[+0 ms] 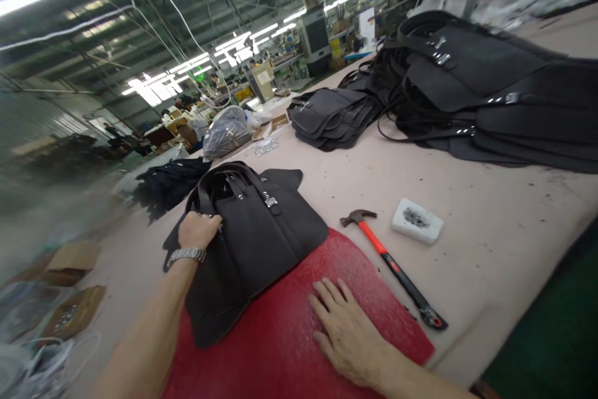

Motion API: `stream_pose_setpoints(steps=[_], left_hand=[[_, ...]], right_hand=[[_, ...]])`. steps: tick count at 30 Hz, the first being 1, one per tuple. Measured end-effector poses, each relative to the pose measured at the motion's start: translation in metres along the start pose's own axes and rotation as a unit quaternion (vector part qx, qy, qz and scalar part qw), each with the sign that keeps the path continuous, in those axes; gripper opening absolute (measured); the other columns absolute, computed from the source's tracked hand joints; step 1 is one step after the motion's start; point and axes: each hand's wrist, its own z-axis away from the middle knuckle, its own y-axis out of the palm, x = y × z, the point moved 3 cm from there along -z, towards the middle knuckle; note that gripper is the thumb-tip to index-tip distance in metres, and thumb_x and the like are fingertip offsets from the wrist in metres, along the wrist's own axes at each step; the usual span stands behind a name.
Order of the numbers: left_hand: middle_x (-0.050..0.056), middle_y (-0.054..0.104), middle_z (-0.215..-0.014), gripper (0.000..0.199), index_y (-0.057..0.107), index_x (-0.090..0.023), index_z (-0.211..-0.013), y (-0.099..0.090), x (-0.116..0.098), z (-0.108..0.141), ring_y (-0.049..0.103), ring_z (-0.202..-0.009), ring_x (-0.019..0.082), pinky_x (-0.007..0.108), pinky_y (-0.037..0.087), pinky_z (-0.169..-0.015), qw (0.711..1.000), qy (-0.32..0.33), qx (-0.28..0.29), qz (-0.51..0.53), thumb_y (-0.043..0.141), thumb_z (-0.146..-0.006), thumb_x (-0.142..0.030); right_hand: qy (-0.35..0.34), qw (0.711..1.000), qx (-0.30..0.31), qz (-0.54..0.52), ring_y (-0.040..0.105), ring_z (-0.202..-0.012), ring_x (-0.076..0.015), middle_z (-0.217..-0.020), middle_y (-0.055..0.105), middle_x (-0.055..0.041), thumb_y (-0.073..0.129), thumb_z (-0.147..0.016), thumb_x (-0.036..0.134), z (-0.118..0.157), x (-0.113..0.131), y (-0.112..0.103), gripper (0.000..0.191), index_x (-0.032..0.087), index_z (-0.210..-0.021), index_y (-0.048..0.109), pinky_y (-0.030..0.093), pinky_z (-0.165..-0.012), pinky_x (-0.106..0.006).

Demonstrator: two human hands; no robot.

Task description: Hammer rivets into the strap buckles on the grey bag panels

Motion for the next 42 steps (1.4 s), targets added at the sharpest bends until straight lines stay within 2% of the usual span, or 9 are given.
stream_pose_setpoints(steps=[8, 12, 16, 27, 29, 33, 35, 38, 42], left_hand=[[0.017, 0.068, -0.096, 0.056, 0.05, -0.013, -0.112, 0.01, 0.041, 0.145, 0.067, -0.086, 0.033, 0.037, 0.05, -0.072, 0.998, -0.036, 0.018, -0.049, 0.058, -0.076, -0.056], [0.014, 0.069, -0.095, 0.053, 0.051, -0.014, -0.113, 0.044, 0.083, 0.229, 0.068, -0.086, 0.03, 0.035, 0.05, -0.072, 0.992, -0.085, 0.07, 0.053, 0.059, -0.076, -0.052], [0.011, 0.07, -0.095, 0.049, 0.052, -0.017, -0.111, 0.062, 0.09, 0.288, 0.068, -0.086, 0.029, 0.035, 0.049, -0.073, 0.981, -0.142, 0.085, 0.102, 0.061, -0.077, -0.052], [0.015, 0.067, -0.099, 0.056, 0.06, -0.012, -0.11, 0.058, 0.062, 0.278, 0.064, -0.092, 0.031, 0.045, 0.051, -0.084, 0.977, -0.127, -0.013, 0.17, 0.064, -0.075, -0.057], [0.009, 0.066, -0.089, 0.049, 0.062, -0.014, -0.106, 0.058, 0.047, 0.287, 0.065, -0.082, 0.026, 0.042, 0.053, -0.077, 0.936, -0.149, 0.013, 0.319, 0.066, -0.076, -0.053], [0.007, 0.067, -0.091, 0.048, 0.06, -0.013, -0.104, 0.073, -0.024, 0.293, 0.068, -0.082, 0.021, 0.035, 0.056, -0.075, 0.732, -0.129, 0.11, 0.66, 0.076, -0.071, -0.044], [0.009, 0.068, -0.095, 0.048, 0.059, -0.012, -0.103, 0.085, -0.058, 0.289, 0.07, -0.087, 0.022, 0.037, 0.057, -0.081, 0.67, -0.112, 0.118, 0.725, 0.079, -0.071, -0.041], [0.01, 0.07, -0.091, 0.045, 0.059, -0.012, -0.103, 0.108, -0.084, 0.282, 0.071, -0.087, 0.023, 0.038, 0.058, -0.083, 0.645, -0.094, 0.123, 0.749, 0.078, -0.075, -0.041], [0.01, 0.071, -0.092, 0.04, 0.058, -0.012, -0.102, 0.132, -0.084, 0.281, 0.072, -0.085, 0.022, 0.037, 0.058, -0.081, 0.661, -0.08, 0.124, 0.736, 0.074, -0.079, -0.041]], right_hand=[[-0.059, 0.979, -0.187, -0.052, 0.045, -0.121, -0.0264, -0.127, 0.053, -0.0147, 0.051, -0.086, 0.018, 0.012, 0.003, -0.027, 0.039, 0.012, -0.125, 0.054, 0.027, -0.112, -0.053], [-0.059, 0.988, -0.141, -0.02, 0.04, -0.129, -0.0281, -0.134, 0.051, -0.0132, 0.052, -0.088, 0.02, 0.034, 0.006, -0.03, 0.043, 0.014, -0.131, 0.052, 0.02, -0.116, -0.055], [-0.021, 0.997, -0.051, 0.058, 0.031, -0.138, -0.034, -0.147, 0.042, -0.014, 0.053, -0.091, 0.03, 0.061, 0.0, -0.027, 0.052, 0.017, -0.141, 0.046, 0.015, -0.116, -0.059], [0.005, 0.995, -0.016, 0.1, 0.031, -0.139, -0.0325, -0.149, 0.04, -0.0126, 0.051, -0.093, 0.037, 0.057, -0.006, -0.039, 0.052, 0.018, -0.141, 0.046, 0.021, -0.115, -0.054], [0.03, 0.993, -0.064, 0.094, 0.037, -0.134, -0.0296, -0.145, 0.044, -0.0131, 0.049, -0.094, 0.034, 0.057, -0.023, -0.055, 0.045, 0.017, -0.135, 0.051, 0.027, -0.112, -0.049], [0.172, 0.968, -0.124, 0.137, 0.047, -0.119, -0.0302, -0.132, 0.052, -0.0159, 0.049, -0.093, 0.034, 0.051, -0.081, -0.089, 0.039, 0.014, -0.126, 0.055, 0.037, -0.1, -0.043], [0.25, 0.951, -0.098, 0.15, 0.049, -0.115, -0.0313, -0.126, 0.053, -0.0182, 0.05, -0.092, 0.035, 0.047, -0.111, -0.1, 0.039, 0.012, -0.124, 0.055, 0.038, -0.096, -0.042], [0.301, 0.944, -0.05, 0.126, 0.053, -0.107, -0.0296, -0.115, 0.058, -0.0181, 0.051, -0.092, 0.038, 0.046, -0.137, -0.104, 0.038, 0.011, -0.118, 0.056, 0.04, -0.088, -0.037], [0.306, 0.949, -0.015, 0.071, 0.058, -0.089, -0.0253, -0.096, 0.062, -0.0105, 0.057, -0.088, 0.044, 0.048, -0.141, -0.096, 0.032, 0.017, -0.103, 0.058, 0.039, -0.075, -0.032]])
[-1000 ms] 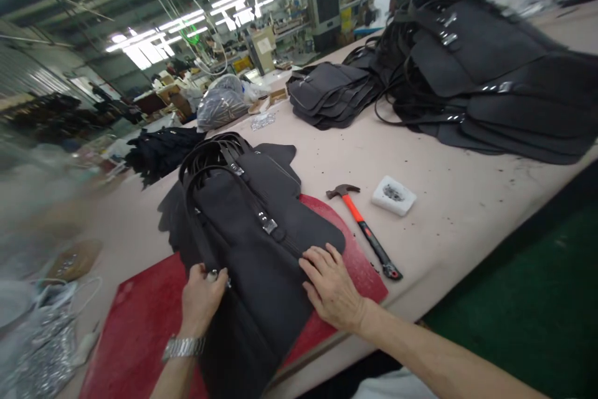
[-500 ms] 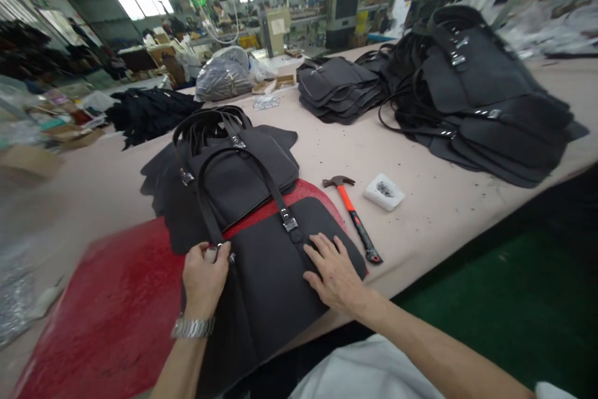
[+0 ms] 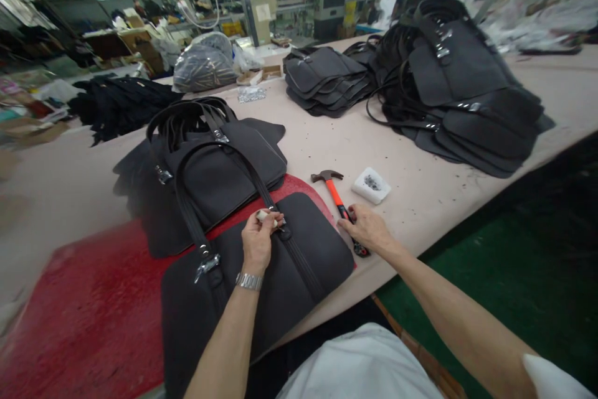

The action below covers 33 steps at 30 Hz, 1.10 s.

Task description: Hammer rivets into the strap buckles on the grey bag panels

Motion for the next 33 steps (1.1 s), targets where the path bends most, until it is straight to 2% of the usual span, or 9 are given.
stream_pose_setpoints(steps=[5, 9, 14, 17, 19, 22, 26, 30, 33], left_hand=[[0.007, 0.07, -0.091, 0.035, 0.055, -0.015, -0.103, -0.006, 0.007, 0.003, 0.071, -0.081, 0.02, 0.036, 0.058, -0.081, 0.999, 0.029, -0.019, -0.01, 0.071, -0.083, -0.04], [0.005, 0.068, -0.089, 0.032, 0.055, -0.017, -0.104, -0.001, 0.0, 0.009, 0.07, -0.078, 0.018, 0.037, 0.058, -0.08, 0.995, 0.056, -0.018, -0.077, 0.066, -0.086, -0.041], [0.006, 0.07, -0.093, 0.021, 0.06, -0.018, -0.103, 0.012, -0.012, 0.02, 0.067, -0.087, 0.019, 0.032, 0.052, -0.087, 0.937, 0.172, 0.034, -0.304, 0.061, -0.089, -0.035], [0.006, 0.071, -0.094, 0.021, 0.061, -0.019, -0.104, 0.013, -0.012, 0.022, 0.068, -0.089, 0.02, 0.032, 0.051, -0.087, 0.927, 0.18, 0.044, -0.327, 0.06, -0.09, -0.034], [0.006, 0.072, -0.094, 0.021, 0.062, -0.019, -0.104, 0.012, -0.011, 0.021, 0.068, -0.089, 0.02, 0.031, 0.052, -0.086, 0.93, 0.173, 0.045, -0.323, 0.06, -0.089, -0.034], [0.006, 0.072, -0.093, 0.02, 0.062, -0.019, -0.103, 0.011, -0.008, 0.021, 0.068, -0.088, 0.02, 0.031, 0.052, -0.084, 0.937, 0.163, 0.048, -0.305, 0.061, -0.089, -0.034], [0.005, 0.072, -0.092, 0.018, 0.063, -0.019, -0.1, 0.011, -0.007, 0.021, 0.069, -0.087, 0.019, 0.03, 0.053, -0.083, 0.941, 0.161, 0.046, -0.294, 0.062, -0.088, -0.033], [0.005, 0.072, -0.093, 0.02, 0.063, -0.018, -0.102, 0.011, -0.007, 0.021, 0.068, -0.085, 0.019, 0.03, 0.053, -0.083, 0.938, 0.172, 0.045, -0.298, 0.062, -0.088, -0.032], [0.005, 0.072, -0.092, 0.02, 0.064, -0.019, -0.102, 0.01, -0.006, 0.02, 0.068, -0.084, 0.019, 0.03, 0.053, -0.082, 0.939, 0.171, 0.045, -0.295, 0.062, -0.088, -0.033]], right_hand=[[0.037, 0.996, 0.033, -0.079, 0.057, -0.085, -0.0249, -0.088, 0.06, -0.0102, 0.06, -0.081, 0.03, -0.008, 0.004, 0.003, 0.018, 0.016, -0.091, 0.054, 0.037, -0.071, -0.032], [0.065, 0.969, 0.113, -0.209, 0.056, -0.067, -0.0174, -0.072, 0.056, -0.0045, 0.055, -0.08, 0.025, -0.018, 0.005, 0.003, 0.009, 0.017, -0.082, 0.051, 0.04, -0.059, -0.027], [0.056, 0.912, 0.19, -0.358, 0.04, -0.045, -0.0099, -0.059, 0.042, 0.0033, 0.034, -0.094, 0.035, -0.013, 0.03, -0.007, 0.025, 0.02, -0.075, 0.042, 0.036, -0.043, -0.022], [0.046, 0.901, 0.164, -0.398, 0.031, -0.04, -0.0092, -0.057, 0.034, 0.0069, 0.023, -0.098, 0.048, 0.004, 0.049, -0.027, 0.035, 0.022, -0.079, 0.038, 0.029, -0.04, -0.022], [-0.015, 0.924, 0.106, -0.367, 0.034, -0.044, -0.0099, -0.057, 0.036, 0.0064, 0.029, -0.098, 0.054, 0.018, 0.059, -0.045, 0.038, 0.022, -0.08, 0.04, 0.028, -0.044, -0.023], [-0.171, 0.972, 0.013, -0.16, 0.038, -0.051, -0.0117, -0.059, 0.043, 0.0028, 0.042, -0.097, 0.049, 0.037, 0.069, -0.069, 0.034, 0.021, -0.079, 0.046, 0.022, -0.051, -0.027], [-0.25, 0.967, -0.006, 0.047, 0.035, -0.05, -0.012, -0.061, 0.048, 0.0001, 0.045, -0.097, 0.044, 0.048, 0.081, -0.098, 0.03, 0.02, -0.079, 0.05, 0.015, -0.053, -0.031], [-0.269, 0.951, -0.129, -0.08, 0.036, -0.048, -0.011, -0.057, 0.043, 0.003, 0.036, -0.1, 0.048, 0.056, 0.103, -0.136, 0.035, 0.021, -0.078, 0.043, 0.02, -0.051, -0.027], [-0.276, 0.941, -0.154, -0.117, 0.037, -0.048, -0.0111, -0.057, 0.043, 0.0029, 0.033, -0.1, 0.045, 0.064, 0.105, -0.129, 0.034, 0.021, -0.078, 0.042, 0.023, -0.051, -0.026]])
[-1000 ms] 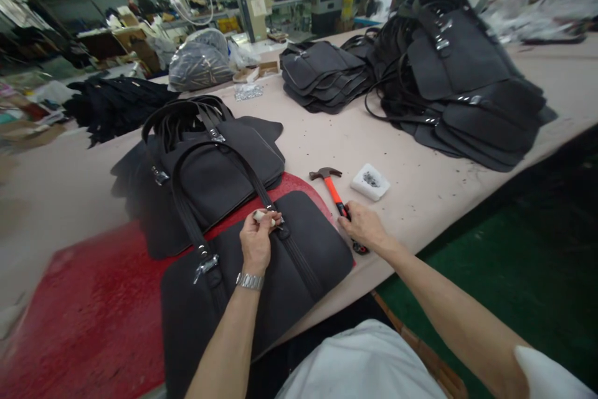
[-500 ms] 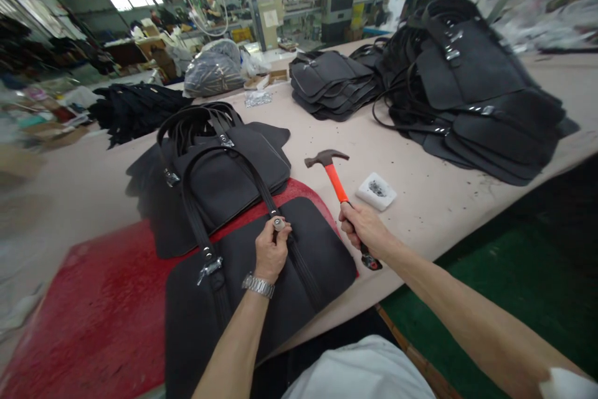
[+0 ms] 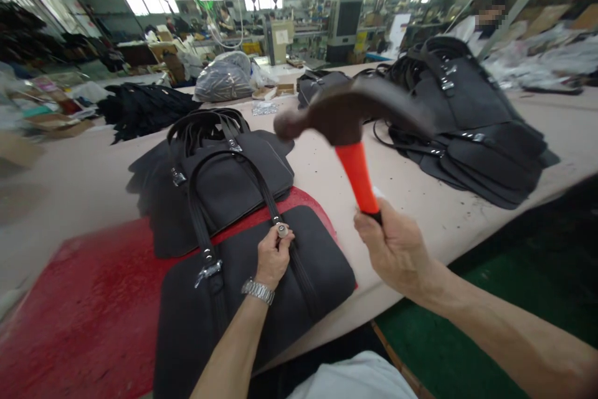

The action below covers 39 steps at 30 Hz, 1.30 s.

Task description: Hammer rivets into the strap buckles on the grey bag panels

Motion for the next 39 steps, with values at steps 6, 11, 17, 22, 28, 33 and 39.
stream_pose_setpoints(steps=[6, 11, 17, 22, 28, 33, 39], left_hand=[[0.005, 0.072, -0.09, 0.016, 0.064, -0.02, -0.099, 0.002, 0.001, 0.0, 0.068, -0.081, 0.019, 0.03, 0.053, -0.078, 1.0, -0.003, 0.013, 0.006, 0.06, -0.088, -0.031], [0.006, 0.072, -0.094, 0.019, 0.065, -0.021, -0.101, 0.002, 0.001, 0.0, 0.069, -0.086, 0.02, 0.03, 0.052, -0.082, 1.0, -0.006, 0.005, 0.007, 0.061, -0.087, -0.033], [0.004, 0.07, -0.085, 0.016, 0.064, -0.02, -0.098, 0.003, 0.003, 0.001, 0.065, -0.077, 0.018, 0.029, 0.051, -0.076, 1.0, 0.009, 0.023, -0.009, 0.059, -0.088, -0.032], [0.006, 0.07, -0.092, 0.019, 0.064, -0.02, -0.101, 0.002, 0.003, 0.001, 0.067, -0.084, 0.019, 0.03, 0.052, -0.081, 1.0, 0.003, 0.018, 0.01, 0.061, -0.087, -0.032], [0.005, 0.07, -0.096, 0.019, 0.062, -0.02, -0.102, 0.0, -0.001, 0.001, 0.067, -0.089, 0.02, 0.032, 0.051, -0.085, 1.0, -0.008, 0.026, 0.009, 0.06, -0.088, -0.033], [0.005, 0.07, -0.097, 0.023, 0.061, -0.02, -0.106, 0.003, -0.012, 0.004, 0.066, -0.09, 0.019, 0.031, 0.051, -0.087, 0.998, -0.038, 0.007, 0.044, 0.063, -0.086, -0.032], [0.004, 0.067, -0.089, 0.022, 0.064, -0.017, -0.099, 0.015, -0.014, -0.003, 0.063, -0.078, 0.015, 0.027, 0.052, -0.075, 0.993, -0.094, -0.043, 0.057, 0.064, -0.085, -0.033]], right_hand=[[0.017, 0.979, 0.159, 0.129, 0.031, -0.045, -0.0111, -0.055, 0.042, 0.0026, 0.046, -0.095, 0.041, 0.006, -0.009, 0.008, 0.028, 0.021, -0.076, 0.045, 0.015, -0.048, -0.029], [0.039, 0.994, -0.09, -0.046, 0.043, -0.049, -0.0124, -0.06, 0.048, 0.0019, 0.035, -0.101, 0.044, -0.006, 0.019, -0.025, 0.029, 0.022, -0.084, 0.046, 0.029, -0.051, -0.026], [0.054, 0.971, 0.203, 0.111, 0.039, -0.048, -0.0128, -0.058, 0.05, 0.0002, 0.042, -0.097, 0.041, 0.041, -0.031, 0.034, 0.028, 0.021, -0.079, 0.049, 0.017, -0.051, -0.029], [0.173, 0.959, 0.221, 0.041, 0.045, -0.052, -0.013, -0.059, 0.049, 0.0012, 0.036, -0.098, 0.045, 0.048, -0.079, 0.043, 0.034, 0.021, -0.076, 0.046, 0.024, -0.051, -0.025], [0.312, 0.928, 0.2, 0.035, 0.056, -0.055, -0.0189, -0.072, 0.06, -0.007, 0.033, -0.096, 0.043, 0.056, -0.134, 0.067, 0.034, 0.018, -0.085, 0.054, 0.043, -0.054, -0.03], [0.138, 0.976, 0.103, 0.131, 0.043, -0.128, -0.0359, -0.141, 0.044, -0.0228, 0.051, -0.089, 0.034, 0.038, -0.096, 0.098, 0.048, 0.012, -0.132, 0.05, 0.038, -0.101, -0.051], [-0.028, 0.979, 0.164, 0.121, 0.024, -0.142, -0.0345, -0.154, 0.033, -0.0158, 0.049, -0.088, 0.034, 0.026, -0.021, 0.172, 0.068, 0.01, -0.149, 0.033, 0.02, -0.115, -0.056]])
